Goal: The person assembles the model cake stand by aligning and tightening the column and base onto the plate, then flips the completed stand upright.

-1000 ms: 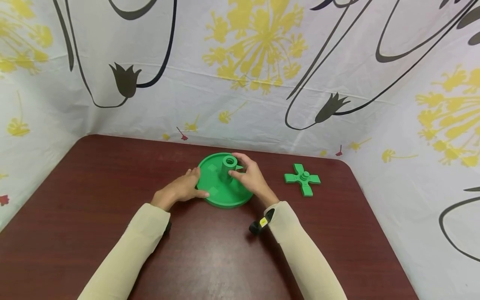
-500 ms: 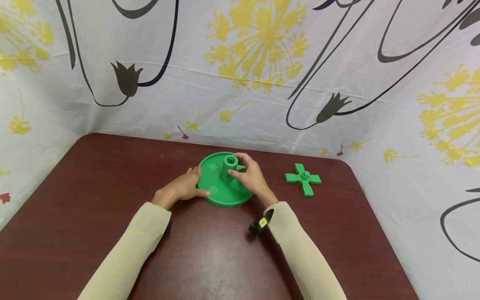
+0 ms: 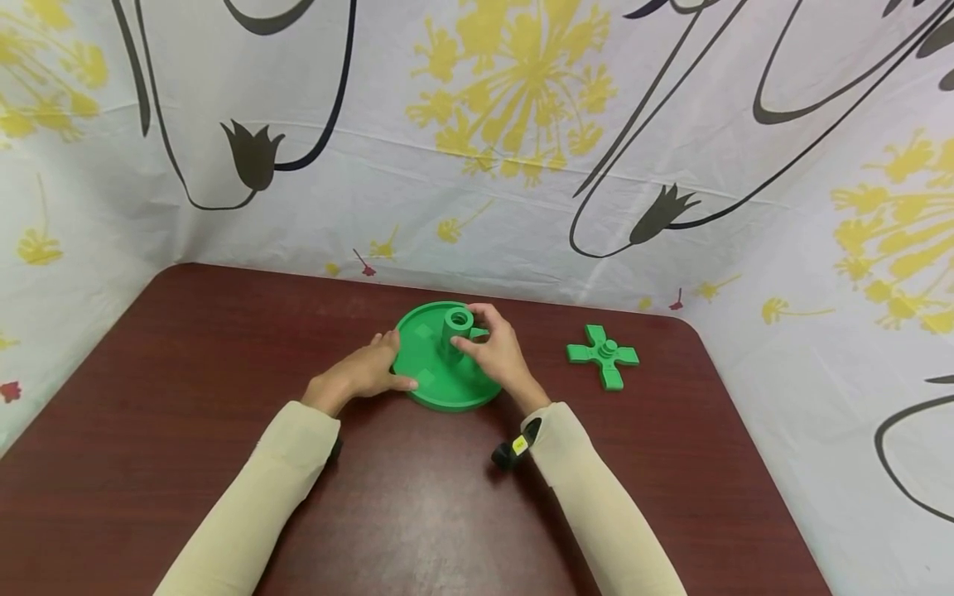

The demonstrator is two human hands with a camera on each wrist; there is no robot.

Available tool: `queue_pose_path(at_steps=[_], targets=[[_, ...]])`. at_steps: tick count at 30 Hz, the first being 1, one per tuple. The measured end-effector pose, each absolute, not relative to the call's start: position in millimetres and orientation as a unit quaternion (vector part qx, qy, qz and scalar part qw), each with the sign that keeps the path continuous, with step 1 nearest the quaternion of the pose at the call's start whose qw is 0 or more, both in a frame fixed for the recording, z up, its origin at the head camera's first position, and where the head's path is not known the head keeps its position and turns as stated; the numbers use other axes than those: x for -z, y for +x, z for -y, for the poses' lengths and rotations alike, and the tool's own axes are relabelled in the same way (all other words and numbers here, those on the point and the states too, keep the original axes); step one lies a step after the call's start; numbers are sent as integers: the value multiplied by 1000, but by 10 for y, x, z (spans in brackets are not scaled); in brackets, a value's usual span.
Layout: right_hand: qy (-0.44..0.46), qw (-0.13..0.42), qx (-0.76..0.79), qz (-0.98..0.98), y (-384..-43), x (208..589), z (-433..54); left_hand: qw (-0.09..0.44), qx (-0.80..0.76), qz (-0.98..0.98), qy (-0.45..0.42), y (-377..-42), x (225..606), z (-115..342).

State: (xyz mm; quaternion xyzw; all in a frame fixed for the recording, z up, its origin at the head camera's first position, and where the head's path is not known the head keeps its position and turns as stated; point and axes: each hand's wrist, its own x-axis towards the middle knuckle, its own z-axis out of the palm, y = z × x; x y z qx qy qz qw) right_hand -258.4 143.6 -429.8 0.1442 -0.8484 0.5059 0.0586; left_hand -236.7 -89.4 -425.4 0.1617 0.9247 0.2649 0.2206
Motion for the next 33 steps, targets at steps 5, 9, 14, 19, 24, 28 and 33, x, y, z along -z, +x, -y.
queue_pose_path(at_steps=[5,9,14,19,24,28,33], targets=[[146,32,-495,856,-2578,4268,-1453,221,-265,-924,163,-2366,4257,886],[171,9,-501,848,-2583,4236,-1486,224,-268,-923,163,-2375,4265,882],[202,11,-523,828,-2610,4212,-1509,223,-270,-922,163,-2375,4254,886],[195,5,-525,828,-2618,4220,-1503,223,-268,-923,162,-2374,4248,895],[183,14,-517,836,-2612,4218,-1496,222,-265,-924,164,-2370,4243,895],[173,21,-504,846,-2613,4225,-1496,222,-263,-924,164,-2375,4241,892],[168,39,-495,851,-2617,4244,-1486,222,-263,-924,163,-2378,4242,891]])
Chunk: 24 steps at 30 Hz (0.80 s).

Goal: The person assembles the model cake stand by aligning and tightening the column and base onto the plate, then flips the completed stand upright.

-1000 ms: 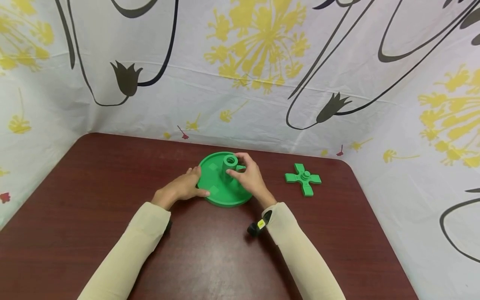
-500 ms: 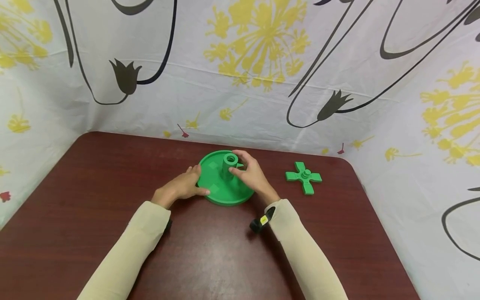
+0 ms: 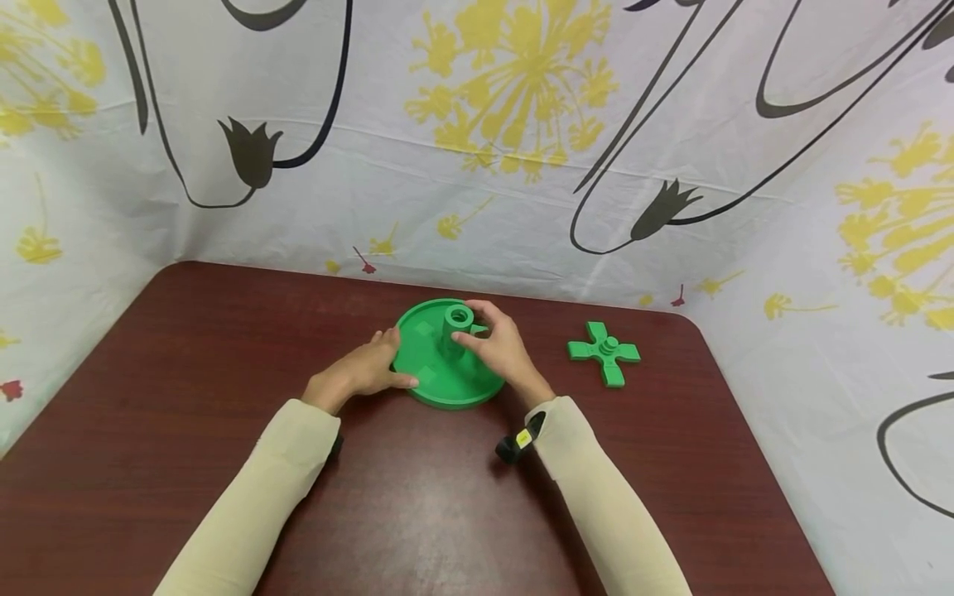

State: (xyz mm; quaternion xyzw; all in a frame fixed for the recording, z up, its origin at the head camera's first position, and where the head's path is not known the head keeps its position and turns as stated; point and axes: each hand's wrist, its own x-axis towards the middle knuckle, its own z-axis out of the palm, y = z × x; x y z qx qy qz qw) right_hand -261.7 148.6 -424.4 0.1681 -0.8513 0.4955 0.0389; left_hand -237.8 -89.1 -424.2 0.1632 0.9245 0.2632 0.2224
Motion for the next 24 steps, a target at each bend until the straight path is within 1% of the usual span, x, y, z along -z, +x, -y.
queue_pose_path(at_steps=[7,13,18,24], targets=[[161,57,-488,856,-2611,4256,-1465,222,-261,-925,163,-2373,4237,887],[146,54,-488,859,-2609,4263,-1445,221,-258,-926,164,-2369,4231,887],[149,36,-491,857,-2607,4248,-1451,223,-261,-925,162,-2373,4229,887],[202,4,-536,820,-2614,4228,-1489,226,-265,-924,160,-2380,4245,891]])
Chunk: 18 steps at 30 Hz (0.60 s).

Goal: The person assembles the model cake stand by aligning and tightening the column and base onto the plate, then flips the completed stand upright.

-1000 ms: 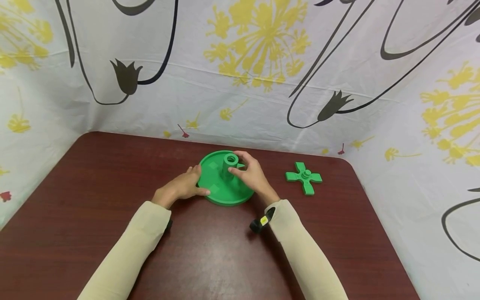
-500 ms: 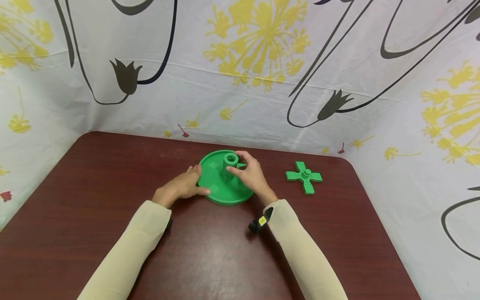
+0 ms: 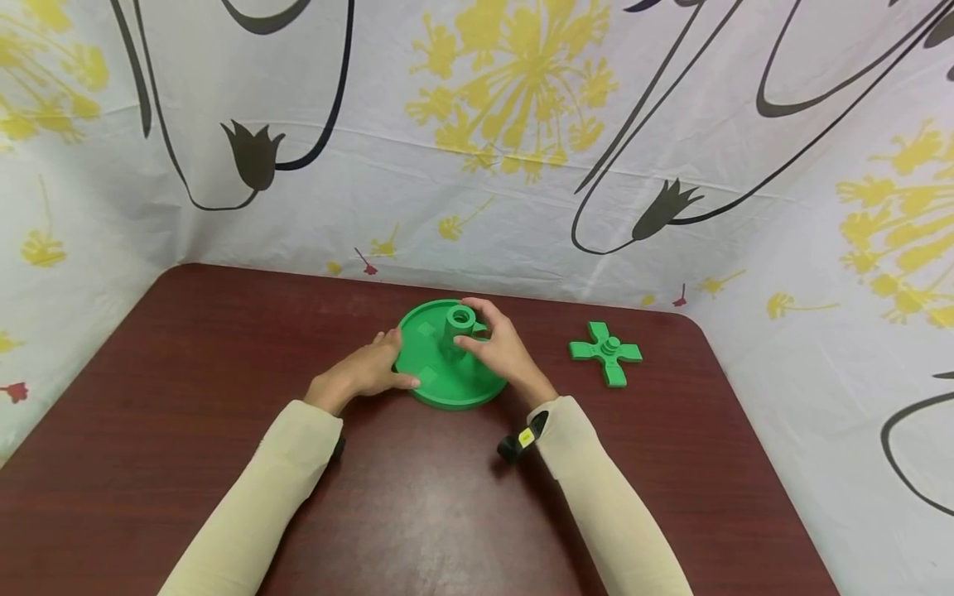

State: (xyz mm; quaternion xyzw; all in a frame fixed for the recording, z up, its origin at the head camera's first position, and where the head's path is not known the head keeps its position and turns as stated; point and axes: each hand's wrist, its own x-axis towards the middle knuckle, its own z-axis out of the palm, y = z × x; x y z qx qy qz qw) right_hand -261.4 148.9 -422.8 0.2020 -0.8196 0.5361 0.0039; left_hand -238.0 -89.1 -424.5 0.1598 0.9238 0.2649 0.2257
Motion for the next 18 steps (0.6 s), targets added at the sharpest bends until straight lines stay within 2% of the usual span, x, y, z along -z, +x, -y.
queue_pose_path(at_steps=[9,18], targets=[[212,-7,-539,815,-2634,4232,-1476,223,-263,-924,163,-2375,4250,895],[186,21,-512,838,-2633,4242,-1465,221,-264,-924,165,-2371,4244,893]])
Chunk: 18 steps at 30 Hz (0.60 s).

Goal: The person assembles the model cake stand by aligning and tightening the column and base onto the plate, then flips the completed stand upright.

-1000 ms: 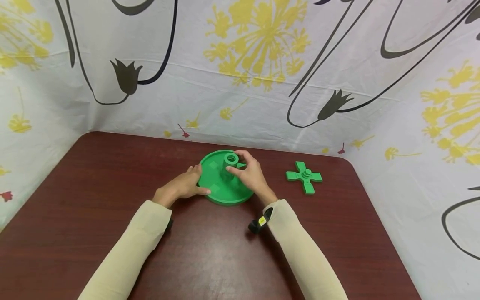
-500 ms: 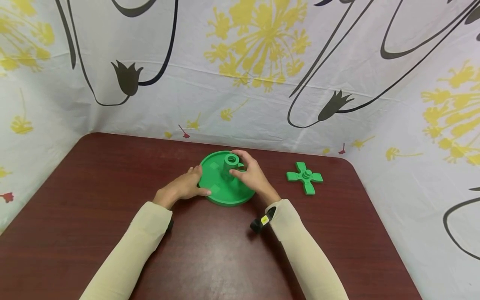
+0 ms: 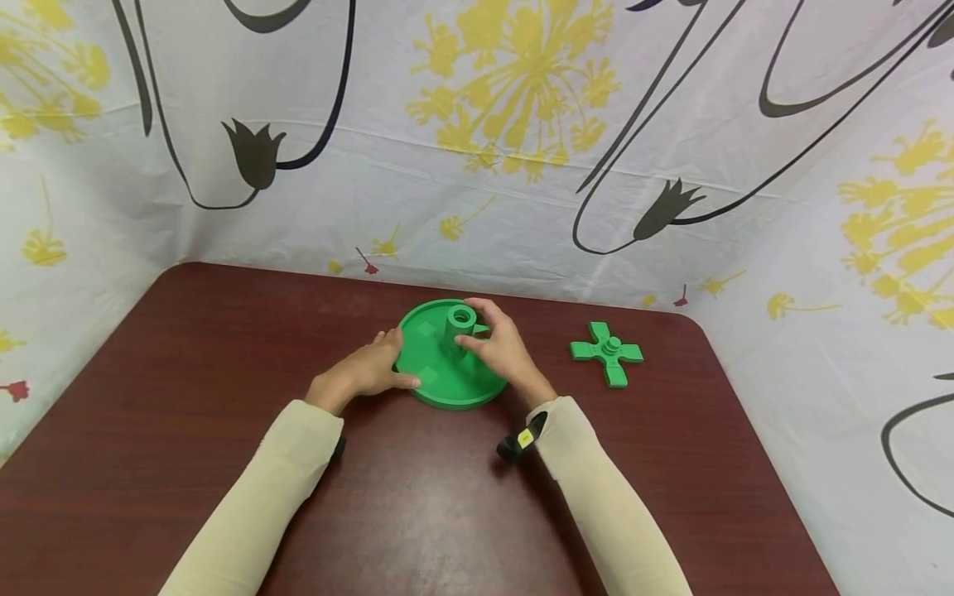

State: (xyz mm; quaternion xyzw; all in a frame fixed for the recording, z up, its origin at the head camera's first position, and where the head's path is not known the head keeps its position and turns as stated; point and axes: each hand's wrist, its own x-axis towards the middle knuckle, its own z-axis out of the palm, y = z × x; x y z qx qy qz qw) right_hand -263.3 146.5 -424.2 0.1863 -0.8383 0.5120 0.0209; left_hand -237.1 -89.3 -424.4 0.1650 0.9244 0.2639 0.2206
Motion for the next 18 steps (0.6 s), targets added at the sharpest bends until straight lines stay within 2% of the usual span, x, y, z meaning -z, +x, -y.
queue_pose_path(at_steps=[18], targets=[[145,41,-483,862,-2615,4279,-1412,221,-258,-926,165,-2373,4251,885]])
